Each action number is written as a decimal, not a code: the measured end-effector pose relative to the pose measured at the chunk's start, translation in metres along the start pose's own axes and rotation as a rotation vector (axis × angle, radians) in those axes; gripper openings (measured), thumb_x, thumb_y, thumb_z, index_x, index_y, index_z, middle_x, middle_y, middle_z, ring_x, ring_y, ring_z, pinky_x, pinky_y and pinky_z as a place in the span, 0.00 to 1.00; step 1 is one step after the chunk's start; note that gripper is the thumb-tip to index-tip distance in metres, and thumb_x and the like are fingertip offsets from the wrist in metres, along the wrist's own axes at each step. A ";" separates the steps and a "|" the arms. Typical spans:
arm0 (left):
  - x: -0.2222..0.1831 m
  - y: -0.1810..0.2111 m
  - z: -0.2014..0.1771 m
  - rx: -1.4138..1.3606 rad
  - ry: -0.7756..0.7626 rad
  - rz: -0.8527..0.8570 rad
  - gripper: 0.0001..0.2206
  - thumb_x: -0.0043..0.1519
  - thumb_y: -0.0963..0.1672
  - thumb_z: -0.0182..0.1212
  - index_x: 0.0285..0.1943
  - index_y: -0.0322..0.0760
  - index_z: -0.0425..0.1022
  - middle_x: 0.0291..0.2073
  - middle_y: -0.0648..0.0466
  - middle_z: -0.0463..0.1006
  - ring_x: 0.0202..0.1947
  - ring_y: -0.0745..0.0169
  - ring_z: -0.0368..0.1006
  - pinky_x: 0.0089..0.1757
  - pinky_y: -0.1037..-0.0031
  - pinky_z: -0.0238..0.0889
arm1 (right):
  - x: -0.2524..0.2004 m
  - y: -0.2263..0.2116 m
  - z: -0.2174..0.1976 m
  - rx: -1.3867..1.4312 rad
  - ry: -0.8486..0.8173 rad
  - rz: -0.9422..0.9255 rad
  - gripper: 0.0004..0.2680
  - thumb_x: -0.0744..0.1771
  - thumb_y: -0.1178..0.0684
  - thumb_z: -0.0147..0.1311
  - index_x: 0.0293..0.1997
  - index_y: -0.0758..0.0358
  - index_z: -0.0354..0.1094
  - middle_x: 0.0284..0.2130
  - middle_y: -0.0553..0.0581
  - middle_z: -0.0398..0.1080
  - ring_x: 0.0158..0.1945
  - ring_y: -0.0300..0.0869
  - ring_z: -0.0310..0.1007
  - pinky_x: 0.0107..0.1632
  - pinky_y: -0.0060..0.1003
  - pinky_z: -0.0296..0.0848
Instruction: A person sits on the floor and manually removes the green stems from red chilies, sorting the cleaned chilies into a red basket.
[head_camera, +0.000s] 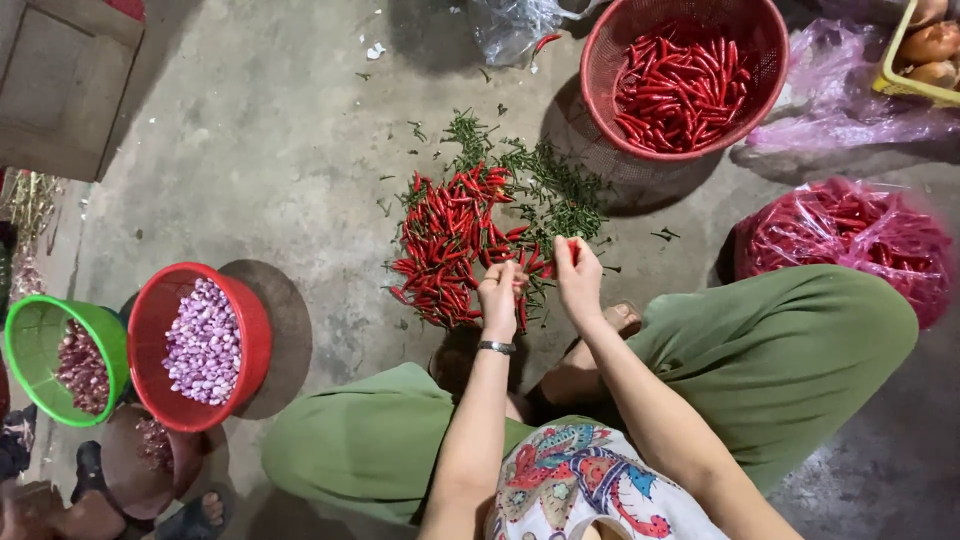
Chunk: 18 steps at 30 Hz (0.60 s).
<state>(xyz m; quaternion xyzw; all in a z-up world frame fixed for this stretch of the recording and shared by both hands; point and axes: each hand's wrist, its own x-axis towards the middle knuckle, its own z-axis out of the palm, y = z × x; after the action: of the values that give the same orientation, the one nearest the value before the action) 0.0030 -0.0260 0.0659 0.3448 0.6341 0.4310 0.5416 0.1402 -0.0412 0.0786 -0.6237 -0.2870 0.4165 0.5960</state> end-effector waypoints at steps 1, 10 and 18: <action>0.002 0.002 0.002 -0.001 -0.001 -0.002 0.10 0.69 0.45 0.56 0.39 0.37 0.78 0.26 0.53 0.81 0.24 0.77 0.67 0.30 0.88 0.62 | 0.004 0.005 -0.001 -0.002 0.001 0.001 0.11 0.73 0.48 0.52 0.33 0.59 0.69 0.18 0.58 0.73 0.23 0.41 0.73 0.31 0.32 0.73; -0.003 -0.001 0.014 -0.316 -0.211 -0.030 0.21 0.75 0.52 0.44 0.66 0.31 0.67 0.49 0.53 0.75 0.36 0.75 0.73 0.41 0.86 0.69 | -0.008 0.027 0.006 0.318 -0.205 0.626 0.10 0.68 0.47 0.61 0.41 0.62 0.69 0.19 0.51 0.65 0.16 0.32 0.63 0.15 0.21 0.54; 0.009 -0.008 -0.015 0.557 -0.333 0.154 0.10 0.68 0.48 0.58 0.46 0.44 0.83 0.30 0.53 0.81 0.28 0.63 0.79 0.34 0.74 0.73 | 0.012 0.029 0.003 0.152 -0.129 0.396 0.09 0.67 0.50 0.63 0.38 0.63 0.68 0.15 0.53 0.61 0.15 0.35 0.61 0.14 0.26 0.55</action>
<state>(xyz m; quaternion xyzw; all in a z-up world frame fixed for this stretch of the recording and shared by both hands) -0.0134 -0.0234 0.0559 0.5923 0.6023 0.2185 0.4885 0.1389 -0.0334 0.0477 -0.5934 -0.1642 0.5847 0.5282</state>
